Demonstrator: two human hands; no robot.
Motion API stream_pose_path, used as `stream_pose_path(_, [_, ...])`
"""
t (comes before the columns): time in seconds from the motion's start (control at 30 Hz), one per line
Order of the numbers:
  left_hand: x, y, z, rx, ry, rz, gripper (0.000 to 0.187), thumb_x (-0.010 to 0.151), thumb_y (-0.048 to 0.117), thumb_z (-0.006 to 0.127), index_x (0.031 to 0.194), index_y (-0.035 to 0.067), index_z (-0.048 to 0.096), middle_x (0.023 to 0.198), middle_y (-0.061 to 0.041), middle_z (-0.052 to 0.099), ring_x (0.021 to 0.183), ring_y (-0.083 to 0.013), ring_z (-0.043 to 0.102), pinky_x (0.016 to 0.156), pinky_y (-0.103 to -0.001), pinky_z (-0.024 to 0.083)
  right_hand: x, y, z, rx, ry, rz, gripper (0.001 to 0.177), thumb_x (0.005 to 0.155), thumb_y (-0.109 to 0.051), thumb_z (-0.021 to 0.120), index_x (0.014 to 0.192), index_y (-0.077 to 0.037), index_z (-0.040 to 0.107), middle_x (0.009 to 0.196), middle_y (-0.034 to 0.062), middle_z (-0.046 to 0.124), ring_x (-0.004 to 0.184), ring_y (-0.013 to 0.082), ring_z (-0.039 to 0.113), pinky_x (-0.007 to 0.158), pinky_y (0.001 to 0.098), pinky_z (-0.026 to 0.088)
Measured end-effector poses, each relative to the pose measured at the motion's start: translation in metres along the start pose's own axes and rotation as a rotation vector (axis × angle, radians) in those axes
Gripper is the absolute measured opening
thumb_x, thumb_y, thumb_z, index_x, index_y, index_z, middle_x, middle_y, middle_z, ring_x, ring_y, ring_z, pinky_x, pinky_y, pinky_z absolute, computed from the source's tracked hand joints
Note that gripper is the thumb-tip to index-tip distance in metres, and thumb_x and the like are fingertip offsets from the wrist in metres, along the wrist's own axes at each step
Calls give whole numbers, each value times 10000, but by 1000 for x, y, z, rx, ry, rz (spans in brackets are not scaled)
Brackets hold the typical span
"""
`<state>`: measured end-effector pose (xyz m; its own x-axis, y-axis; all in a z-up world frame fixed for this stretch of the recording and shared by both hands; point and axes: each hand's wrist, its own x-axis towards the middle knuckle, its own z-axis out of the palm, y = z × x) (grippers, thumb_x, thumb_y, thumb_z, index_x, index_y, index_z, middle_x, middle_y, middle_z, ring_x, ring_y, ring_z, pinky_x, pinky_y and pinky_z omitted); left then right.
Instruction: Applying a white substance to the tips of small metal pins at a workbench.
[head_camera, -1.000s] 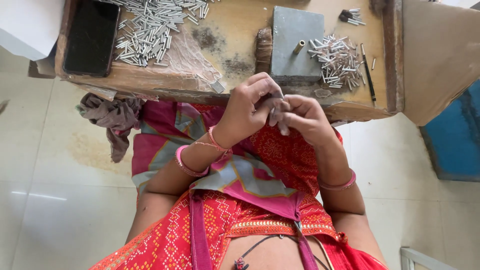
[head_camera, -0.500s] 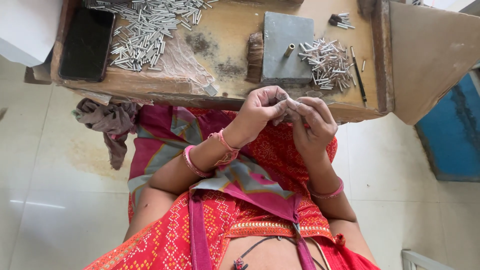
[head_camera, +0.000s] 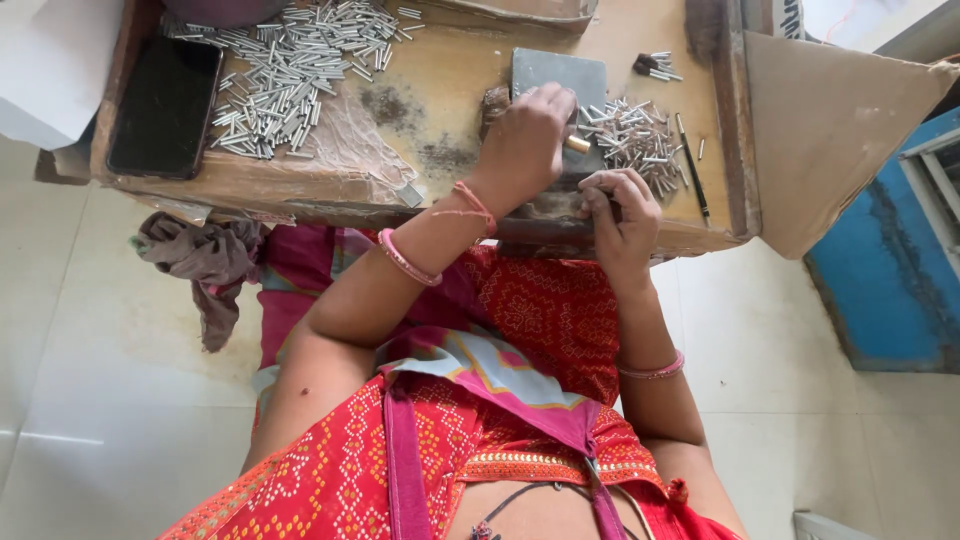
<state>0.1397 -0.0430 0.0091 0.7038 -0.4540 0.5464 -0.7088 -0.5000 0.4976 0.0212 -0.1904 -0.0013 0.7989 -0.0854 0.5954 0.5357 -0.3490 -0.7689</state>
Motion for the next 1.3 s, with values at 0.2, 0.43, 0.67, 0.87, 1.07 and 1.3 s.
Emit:
stream_pose_path(0.2, [-14,23,-12,116,75,258,413,676,11,726,1086,28,674,1145,-161,600,1130,-355,572,935,-441,522,10,-4,-3,-74,-67,89,121,1000,134,587,1055,69,673,1012,75,639,772,93,635,667,236,555])
stream_pose_path(0.43, [-19,25,-21,113,-109,338,276,681,36,765,936,26,659,1147,-179,604,1136,-367,576,919,-468,495,7,14,-10,-37,-82,96,52,1002,113,641,1043,84,653,976,75,607,773,99,648,665,236,551])
stream_pose_path(0.67, [-20,16,-13,39,-64,334,241,731,-20,738,950,5,641,1123,-158,610,1140,-351,595,957,-427,527,2,18,-16,174,-125,158,46,1021,92,635,1065,83,644,1038,69,610,810,98,634,694,238,556])
stream_pose_path(0.87, [-25,12,-26,-328,23,1,239,868,20,748,1089,10,657,1104,-122,661,1066,-278,647,951,-377,538,4,13,-15,137,-142,117,39,1024,90,629,1046,77,659,1045,78,632,816,96,624,685,238,551])
stream_pose_path(1.07, [-34,6,-33,-121,208,83,211,775,101,836,910,36,687,1123,-119,637,1140,-329,551,1020,-434,425,20,14,-3,201,-75,182,36,1037,54,644,1063,65,666,1017,68,643,791,95,629,660,242,556])
stream_pose_path(1.3, [-36,4,-33,-145,226,72,198,760,131,818,903,51,708,1153,-101,652,1205,-323,543,1065,-455,404,59,9,11,318,-99,193,53,1070,37,599,1074,45,651,1007,64,691,843,103,682,765,260,600])
